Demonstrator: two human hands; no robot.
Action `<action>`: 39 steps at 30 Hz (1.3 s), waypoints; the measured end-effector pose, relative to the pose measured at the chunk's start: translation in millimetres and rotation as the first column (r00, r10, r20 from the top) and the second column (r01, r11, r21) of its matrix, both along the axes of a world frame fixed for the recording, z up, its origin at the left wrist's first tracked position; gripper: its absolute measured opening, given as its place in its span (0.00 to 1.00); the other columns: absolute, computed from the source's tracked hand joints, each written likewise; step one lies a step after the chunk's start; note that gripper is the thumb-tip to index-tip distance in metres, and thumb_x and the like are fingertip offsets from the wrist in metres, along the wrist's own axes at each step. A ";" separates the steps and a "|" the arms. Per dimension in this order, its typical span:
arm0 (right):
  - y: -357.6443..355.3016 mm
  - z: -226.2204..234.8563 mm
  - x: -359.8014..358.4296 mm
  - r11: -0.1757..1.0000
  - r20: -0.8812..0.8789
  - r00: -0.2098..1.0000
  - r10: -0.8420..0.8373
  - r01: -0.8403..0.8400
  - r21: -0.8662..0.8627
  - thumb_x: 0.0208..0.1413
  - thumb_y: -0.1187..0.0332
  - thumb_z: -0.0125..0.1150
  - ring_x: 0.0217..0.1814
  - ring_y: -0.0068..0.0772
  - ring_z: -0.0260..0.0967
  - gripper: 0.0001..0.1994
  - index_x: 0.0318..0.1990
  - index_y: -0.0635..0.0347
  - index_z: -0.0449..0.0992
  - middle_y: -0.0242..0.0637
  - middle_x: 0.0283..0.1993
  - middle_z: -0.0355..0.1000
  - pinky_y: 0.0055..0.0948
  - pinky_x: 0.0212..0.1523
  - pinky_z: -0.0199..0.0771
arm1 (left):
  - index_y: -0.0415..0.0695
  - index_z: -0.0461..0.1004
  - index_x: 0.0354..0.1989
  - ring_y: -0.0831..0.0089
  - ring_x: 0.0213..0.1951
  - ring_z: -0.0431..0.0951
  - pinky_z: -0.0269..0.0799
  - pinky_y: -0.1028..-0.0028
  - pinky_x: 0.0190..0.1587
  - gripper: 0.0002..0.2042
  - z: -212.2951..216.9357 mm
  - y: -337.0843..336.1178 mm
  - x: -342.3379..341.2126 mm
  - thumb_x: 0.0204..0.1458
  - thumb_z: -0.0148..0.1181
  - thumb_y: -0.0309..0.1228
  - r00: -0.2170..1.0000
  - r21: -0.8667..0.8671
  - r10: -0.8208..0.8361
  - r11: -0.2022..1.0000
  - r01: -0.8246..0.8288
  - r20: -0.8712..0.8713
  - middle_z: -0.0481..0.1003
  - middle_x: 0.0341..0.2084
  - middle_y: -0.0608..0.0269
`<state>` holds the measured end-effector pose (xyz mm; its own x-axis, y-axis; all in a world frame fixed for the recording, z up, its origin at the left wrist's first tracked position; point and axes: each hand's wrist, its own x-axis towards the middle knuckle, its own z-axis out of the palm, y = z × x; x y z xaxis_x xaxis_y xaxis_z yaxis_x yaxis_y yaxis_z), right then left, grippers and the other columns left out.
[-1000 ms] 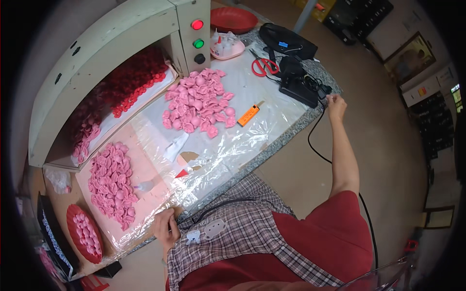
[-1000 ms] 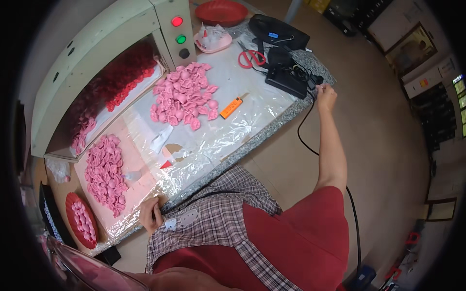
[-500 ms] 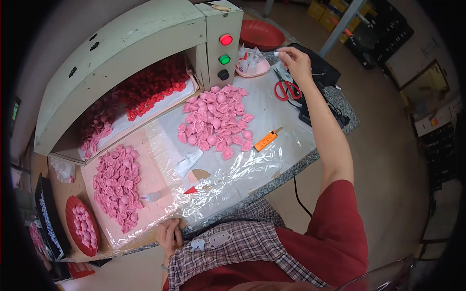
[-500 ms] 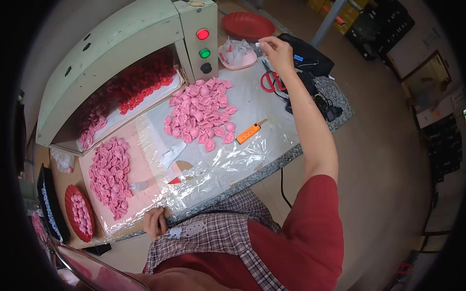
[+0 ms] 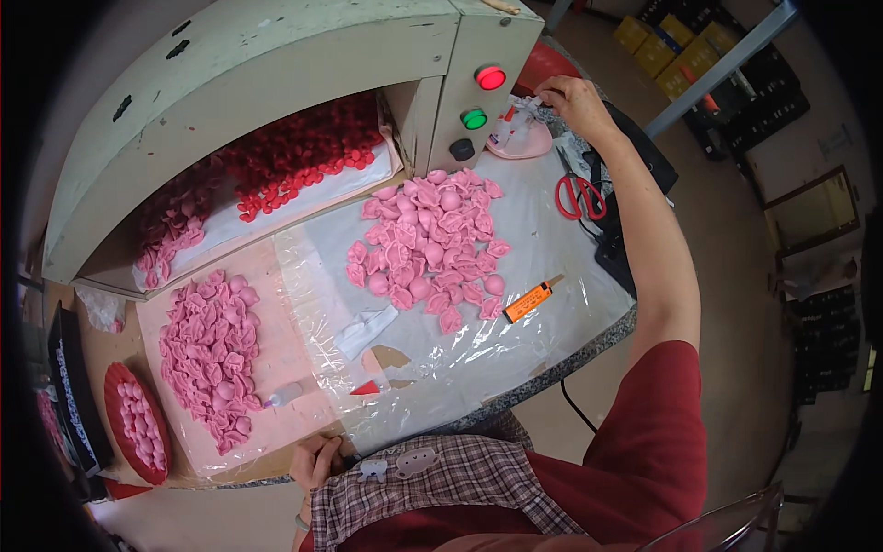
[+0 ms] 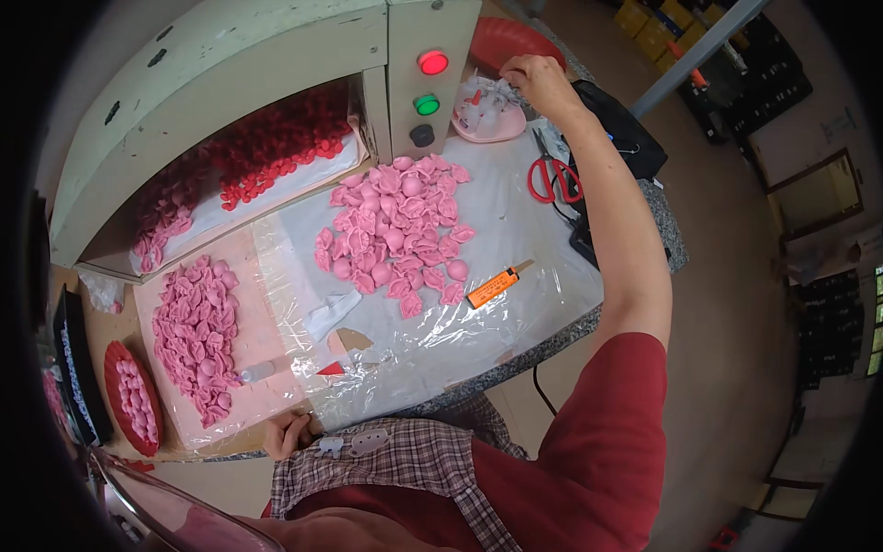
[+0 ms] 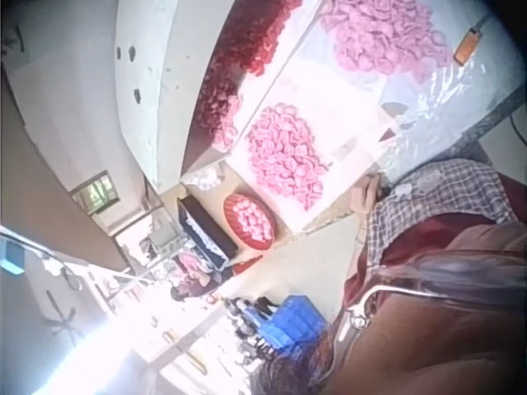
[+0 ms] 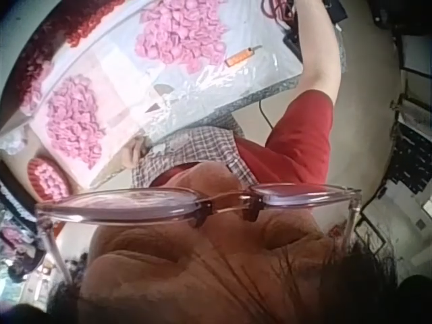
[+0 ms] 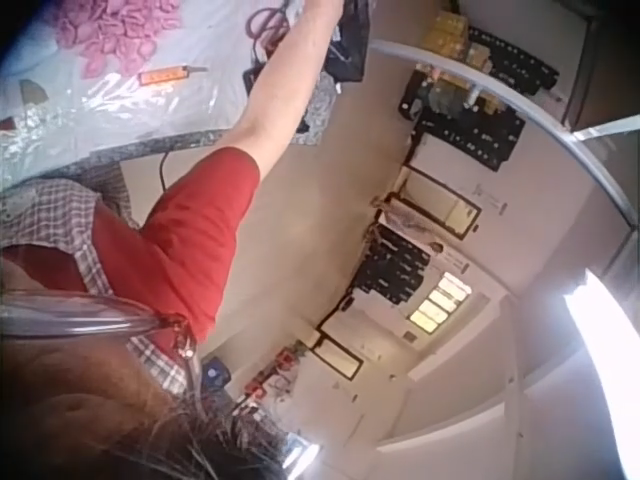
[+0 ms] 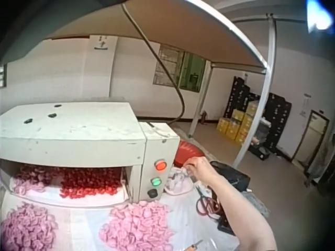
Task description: The person is applying glue to pink plastic toy components and assembling them at a factory workbench.
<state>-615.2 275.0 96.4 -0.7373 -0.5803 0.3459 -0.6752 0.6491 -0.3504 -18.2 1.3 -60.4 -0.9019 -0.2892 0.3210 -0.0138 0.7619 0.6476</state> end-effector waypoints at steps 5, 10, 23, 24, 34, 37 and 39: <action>0.3 -3.8 -7.5 0.999 0.035 0.999 -0.021 0.022 -0.034 0.57 0.74 0.55 0.27 0.25 0.70 0.08 0.41 0.67 0.78 0.37 0.34 0.76 0.27 0.33 0.74 | 0.40 0.75 0.35 0.77 0.19 0.69 0.65 0.78 0.24 0.05 9.7 1.2 -8.9 0.51 0.62 0.22 1.000 -0.022 -0.024 0.999 0.025 0.014 0.72 0.20 0.62; -7.8 0.8 -5.1 0.999 0.099 0.994 -0.038 0.037 0.014 0.57 0.73 0.57 0.26 0.23 0.69 0.08 0.41 0.65 0.79 0.36 0.32 0.77 0.26 0.32 0.73 | 0.49 0.79 0.40 0.63 0.36 0.75 0.71 0.71 0.39 0.15 9.4 -0.3 6.8 0.40 0.65 0.24 0.955 0.173 0.023 0.982 -0.077 0.296 0.74 0.33 0.62; -11.4 -2.7 -14.8 0.984 0.112 0.993 0.043 -0.062 0.165 0.55 0.73 0.60 0.32 0.27 0.74 0.08 0.41 0.62 0.81 0.36 0.35 0.79 0.27 0.36 0.75 | 0.49 0.80 0.40 0.64 0.34 0.75 0.72 0.71 0.37 0.16 0.9 4.9 3.7 0.38 0.66 0.24 0.993 -0.022 0.066 0.998 -0.064 0.102 0.73 0.32 0.62; -12.3 -2.8 -15.2 0.977 0.089 0.994 0.064 -0.081 0.199 0.54 0.73 0.61 0.34 0.29 0.75 0.08 0.41 0.61 0.81 0.37 0.36 0.79 0.27 0.38 0.75 | 0.49 0.80 0.40 0.64 0.34 0.75 0.72 0.71 0.37 0.17 -1.0 4.4 4.9 0.38 0.67 0.24 0.993 -0.023 0.065 0.998 -0.063 0.101 0.73 0.32 0.62; -19.4 2.7 -28.5 0.960 0.210 0.977 0.032 -0.088 0.267 0.49 0.79 0.61 0.29 0.29 0.74 0.07 0.36 0.63 0.82 0.40 0.31 0.78 0.27 0.35 0.76 | 0.52 0.80 0.41 0.65 0.34 0.75 0.71 0.71 0.37 0.17 -8.2 2.2 13.5 0.39 0.67 0.25 0.981 0.080 0.089 0.991 -0.104 0.173 0.72 0.31 0.63; -18.5 2.8 -30.7 0.949 0.188 0.978 0.085 -0.137 0.285 0.48 0.79 0.62 0.28 0.28 0.74 0.07 0.35 0.63 0.82 0.39 0.29 0.78 0.27 0.32 0.75 | 0.52 0.80 0.41 0.65 0.34 0.75 0.71 0.71 0.37 0.16 -7.9 0.0 15.4 0.40 0.67 0.25 0.962 0.183 0.084 0.974 -0.135 0.261 0.73 0.31 0.63; -19.2 2.6 -30.5 0.945 0.180 0.980 0.084 -0.136 0.297 0.46 0.80 0.62 0.27 0.28 0.73 0.07 0.34 0.63 0.82 0.39 0.28 0.77 0.27 0.31 0.74 | 0.52 0.80 0.41 0.65 0.34 0.75 0.71 0.71 0.37 0.16 -5.0 2.4 11.6 0.40 0.67 0.25 0.970 0.133 0.086 0.984 -0.118 0.229 0.73 0.31 0.63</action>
<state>-645.7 255.8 99.0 -0.6943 -0.7195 0.0194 -0.6987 0.6673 -0.2578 -6.5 3.7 -65.5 -0.9089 -0.4119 0.0650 -0.2419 0.6477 0.7225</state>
